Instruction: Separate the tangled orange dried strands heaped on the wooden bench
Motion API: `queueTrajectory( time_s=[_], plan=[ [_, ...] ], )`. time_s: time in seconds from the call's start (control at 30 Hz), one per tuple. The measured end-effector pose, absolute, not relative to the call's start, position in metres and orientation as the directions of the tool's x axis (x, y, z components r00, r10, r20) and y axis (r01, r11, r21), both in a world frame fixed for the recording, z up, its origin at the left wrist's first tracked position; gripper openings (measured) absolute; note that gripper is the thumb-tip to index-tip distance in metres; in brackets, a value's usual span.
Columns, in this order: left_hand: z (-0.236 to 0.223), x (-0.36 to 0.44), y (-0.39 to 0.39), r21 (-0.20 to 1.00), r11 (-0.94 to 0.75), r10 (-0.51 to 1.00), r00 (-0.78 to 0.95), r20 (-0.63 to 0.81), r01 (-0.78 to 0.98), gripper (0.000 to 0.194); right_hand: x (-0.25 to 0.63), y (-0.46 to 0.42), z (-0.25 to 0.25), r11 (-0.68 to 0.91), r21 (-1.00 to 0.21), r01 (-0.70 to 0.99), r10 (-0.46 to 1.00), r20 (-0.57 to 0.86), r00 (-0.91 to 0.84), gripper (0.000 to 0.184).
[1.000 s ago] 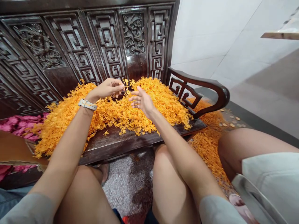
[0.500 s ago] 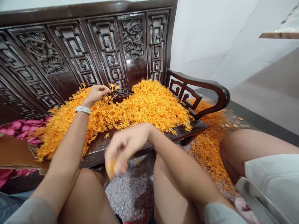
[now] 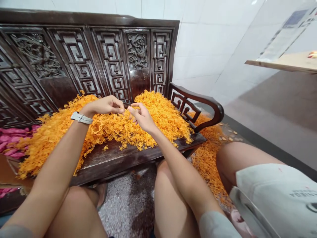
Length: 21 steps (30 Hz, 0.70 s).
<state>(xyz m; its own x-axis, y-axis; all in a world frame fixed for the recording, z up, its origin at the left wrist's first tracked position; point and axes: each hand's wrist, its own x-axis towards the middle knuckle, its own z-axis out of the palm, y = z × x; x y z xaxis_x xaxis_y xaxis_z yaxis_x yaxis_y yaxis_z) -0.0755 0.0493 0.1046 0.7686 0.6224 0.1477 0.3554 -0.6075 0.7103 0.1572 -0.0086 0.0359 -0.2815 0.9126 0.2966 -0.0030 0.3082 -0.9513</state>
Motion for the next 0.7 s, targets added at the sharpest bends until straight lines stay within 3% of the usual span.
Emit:
queueTrajectory(
  time_s=[0.13, 0.2, 0.27, 0.33, 0.37, 0.43, 0.47, 0.5, 0.53, 0.57, 0.6, 0.63, 0.7],
  plan=[
    [0.096, -0.065, 0.056, 0.694, -0.640, 0.582, 0.797, 0.158, 0.330, 0.019, 0.161, -0.014, 0.039, 0.566, -0.806, 0.172, 0.809, 0.504, -0.304, 0.034],
    [0.080, -0.071, 0.070, 0.699, -0.626, 0.668, 0.700, 0.253, 0.345, 0.022, 0.154, -0.032, 0.048, 0.680, -0.697, 0.230, 0.727, 0.597, -0.340, 0.025],
    [0.060, -0.082, 0.085, 0.693, -0.597, 0.780, 0.494, 0.383, 0.405, 0.024, 0.142, -0.059, 0.060, 0.745, -0.634, 0.206, 0.651, 0.625, -0.431, 0.018],
    [0.041, -0.094, 0.098, 0.718, -0.540, 0.841, 0.313, 0.441, 0.439, 0.024, 0.131, -0.088, 0.073, 0.733, -0.674, 0.094, 0.579, 0.545, -0.606, 0.015],
    [0.033, -0.099, 0.102, 0.735, -0.514, 0.858, 0.276, 0.434, 0.442, 0.025, 0.128, -0.098, 0.078, 0.674, -0.738, 0.013, 0.492, 0.436, -0.754, 0.015],
    [0.025, -0.107, 0.106, 0.762, -0.473, 0.881, 0.242, 0.406, 0.442, 0.026, 0.128, -0.104, 0.082, 0.458, -0.886, -0.072, 0.124, 0.144, -0.982, 0.019],
    [0.024, -0.110, 0.106, 0.764, -0.467, 0.884, 0.233, 0.405, 0.445, 0.027, 0.131, -0.099, 0.082, 0.333, -0.940, -0.067, -0.043, 0.056, -0.998, 0.022],
    [0.025, -0.112, 0.105, 0.763, -0.469, 0.883, 0.219, 0.415, 0.445, 0.028, 0.135, -0.088, 0.079, 0.214, -0.974, -0.071, -0.088, 0.053, -0.995, 0.025],
    [0.028, -0.114, 0.103, 0.764, -0.476, 0.879, 0.203, 0.432, 0.436, 0.029, 0.141, -0.074, 0.076, 0.098, -0.989, -0.114, 0.013, 0.116, -0.993, 0.027],
    [0.033, -0.115, 0.101, 0.770, -0.482, 0.875, 0.185, 0.447, 0.418, 0.030, 0.147, -0.057, 0.072, -0.006, -0.978, -0.209, 0.266, 0.200, -0.943, 0.029],
    [0.040, -0.116, 0.099, 0.783, -0.483, 0.874, 0.170, 0.454, 0.391, 0.031, 0.153, -0.040, 0.068, -0.084, -0.933, -0.349, 0.570, 0.243, -0.785, 0.030],
    [0.047, -0.117, 0.096, 0.805, -0.477, 0.878, 0.152, 0.454, 0.353, 0.033, 0.158, -0.025, 0.064, -0.145, -0.876, -0.459, 0.776, 0.187, -0.602, 0.030],
    [0.065, -0.118, 0.090, 0.861, -0.462, 0.887, 0.099, 0.451, 0.214, 0.036, 0.164, -0.003, 0.057, -0.269, -0.769, -0.581, 0.925, -0.038, -0.378, 0.031]
  ],
)
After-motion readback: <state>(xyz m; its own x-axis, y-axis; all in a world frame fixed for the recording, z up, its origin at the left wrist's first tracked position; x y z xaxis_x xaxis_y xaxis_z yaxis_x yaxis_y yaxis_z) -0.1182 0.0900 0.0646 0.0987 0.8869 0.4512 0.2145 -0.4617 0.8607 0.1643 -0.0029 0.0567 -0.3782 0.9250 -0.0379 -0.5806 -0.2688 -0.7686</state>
